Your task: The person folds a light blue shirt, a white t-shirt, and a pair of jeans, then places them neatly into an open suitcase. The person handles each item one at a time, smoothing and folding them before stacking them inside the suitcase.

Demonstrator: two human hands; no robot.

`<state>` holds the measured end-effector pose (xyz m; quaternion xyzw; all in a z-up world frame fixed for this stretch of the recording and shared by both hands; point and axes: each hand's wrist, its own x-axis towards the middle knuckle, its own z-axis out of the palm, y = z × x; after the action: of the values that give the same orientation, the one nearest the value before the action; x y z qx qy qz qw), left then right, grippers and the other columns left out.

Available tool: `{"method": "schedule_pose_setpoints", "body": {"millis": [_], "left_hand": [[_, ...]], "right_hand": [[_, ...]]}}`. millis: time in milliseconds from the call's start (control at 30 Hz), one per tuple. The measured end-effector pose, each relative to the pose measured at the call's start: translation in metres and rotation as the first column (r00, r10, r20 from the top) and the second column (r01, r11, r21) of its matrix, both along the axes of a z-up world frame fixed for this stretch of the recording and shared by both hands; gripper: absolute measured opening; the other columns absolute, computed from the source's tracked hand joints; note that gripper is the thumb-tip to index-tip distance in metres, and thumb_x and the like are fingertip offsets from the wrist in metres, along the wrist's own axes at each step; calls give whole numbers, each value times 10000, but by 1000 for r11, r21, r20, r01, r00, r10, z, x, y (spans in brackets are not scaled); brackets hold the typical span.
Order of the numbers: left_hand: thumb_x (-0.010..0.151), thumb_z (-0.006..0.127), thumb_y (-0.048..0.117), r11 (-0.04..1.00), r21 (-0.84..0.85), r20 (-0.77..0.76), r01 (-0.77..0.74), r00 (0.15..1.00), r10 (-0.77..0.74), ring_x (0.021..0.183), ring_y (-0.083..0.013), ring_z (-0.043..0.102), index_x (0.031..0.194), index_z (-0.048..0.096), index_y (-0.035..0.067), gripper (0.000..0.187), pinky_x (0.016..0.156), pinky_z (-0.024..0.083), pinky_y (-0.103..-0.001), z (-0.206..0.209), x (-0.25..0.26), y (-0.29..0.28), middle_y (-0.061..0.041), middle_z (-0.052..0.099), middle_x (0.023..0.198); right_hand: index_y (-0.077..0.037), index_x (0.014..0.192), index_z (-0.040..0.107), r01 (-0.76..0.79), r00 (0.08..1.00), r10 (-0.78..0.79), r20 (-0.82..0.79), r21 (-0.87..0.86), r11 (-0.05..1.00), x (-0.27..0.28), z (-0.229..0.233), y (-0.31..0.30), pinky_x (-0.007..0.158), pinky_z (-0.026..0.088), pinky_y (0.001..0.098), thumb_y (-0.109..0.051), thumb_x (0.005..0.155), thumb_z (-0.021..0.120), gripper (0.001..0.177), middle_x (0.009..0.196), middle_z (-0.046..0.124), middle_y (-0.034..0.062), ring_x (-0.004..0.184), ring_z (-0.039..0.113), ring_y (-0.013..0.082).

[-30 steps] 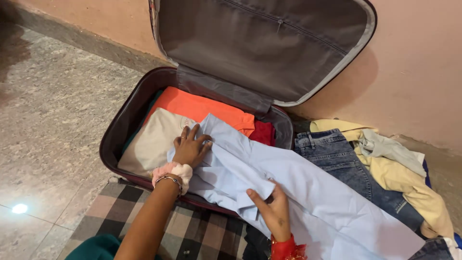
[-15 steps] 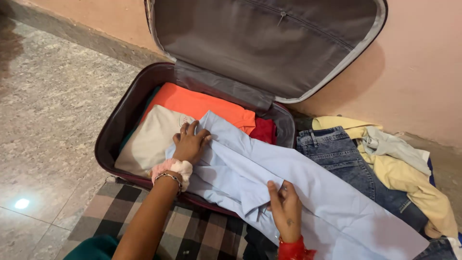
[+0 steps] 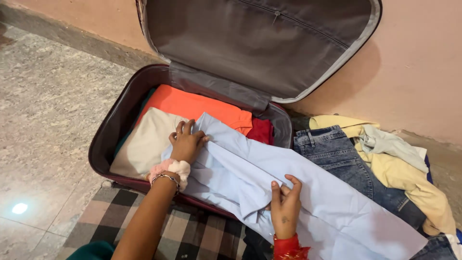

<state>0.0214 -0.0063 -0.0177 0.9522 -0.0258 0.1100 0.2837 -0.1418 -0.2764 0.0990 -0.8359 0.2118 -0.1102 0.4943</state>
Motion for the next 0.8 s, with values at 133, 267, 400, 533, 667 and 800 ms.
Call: {"method": "schedule_pose_setpoints", "body": {"millis": [133,267,400,533,667,800], "left_hand": [[972,626,431,999,31,62,-23,998,21,1492,-424,293,1070,775,268,242,1077,264,-659,-2,1,-1,-86,415,1583],[908,658,450,999,28,94,29,995,-32,1493,-441,269,1136,748,294,290,1073,267,-652,6,-7,-5,-90,370,1618],[846,696,596,993,93,51,74,996,-78,1510,-431,238,1250,684,329,484,1083,263,-650,16,-10,-2,-71,334,1633],[791,705,667,997,77,3,4,1000,-4,1491,-457,204,1456,517,302,781,1033,261,-665,17,-10,-2,-122,267,1639],[819,688,653,991,129,58,30,998,-37,1488,-443,210,1511,449,284,819,1046,252,-670,37,-8,0,-121,277,1635],[948,641,516,998,33,298,50,953,-58,1551,-398,246,1529,463,247,664,1128,266,-637,68,-38,-24,-105,336,1668]], "right_hand": [[-43,1399,434,-62,998,49,-50,-326,943,-12,30,12,708,561,388,-297,874,694,639,1026,714,166,783,732,277],[-61,1403,524,-108,978,200,66,-655,748,-37,38,17,1014,446,496,-350,918,660,580,1449,529,252,1308,524,450],[-113,1437,546,-293,911,412,1,-701,650,-31,12,25,1171,157,627,-395,1004,491,519,1561,414,209,1505,270,413],[-145,1445,538,-372,905,392,-167,-757,538,-23,-14,21,1126,19,709,-474,1014,400,560,1565,366,218,1512,158,413],[-128,1453,518,-455,879,414,-239,-680,575,-22,-14,3,1135,-5,732,-470,1018,399,566,1601,381,218,1537,185,430],[-124,1402,594,-225,930,340,141,-514,828,-31,6,-69,1195,250,499,-393,1086,363,475,1466,588,148,1440,451,332]]}}
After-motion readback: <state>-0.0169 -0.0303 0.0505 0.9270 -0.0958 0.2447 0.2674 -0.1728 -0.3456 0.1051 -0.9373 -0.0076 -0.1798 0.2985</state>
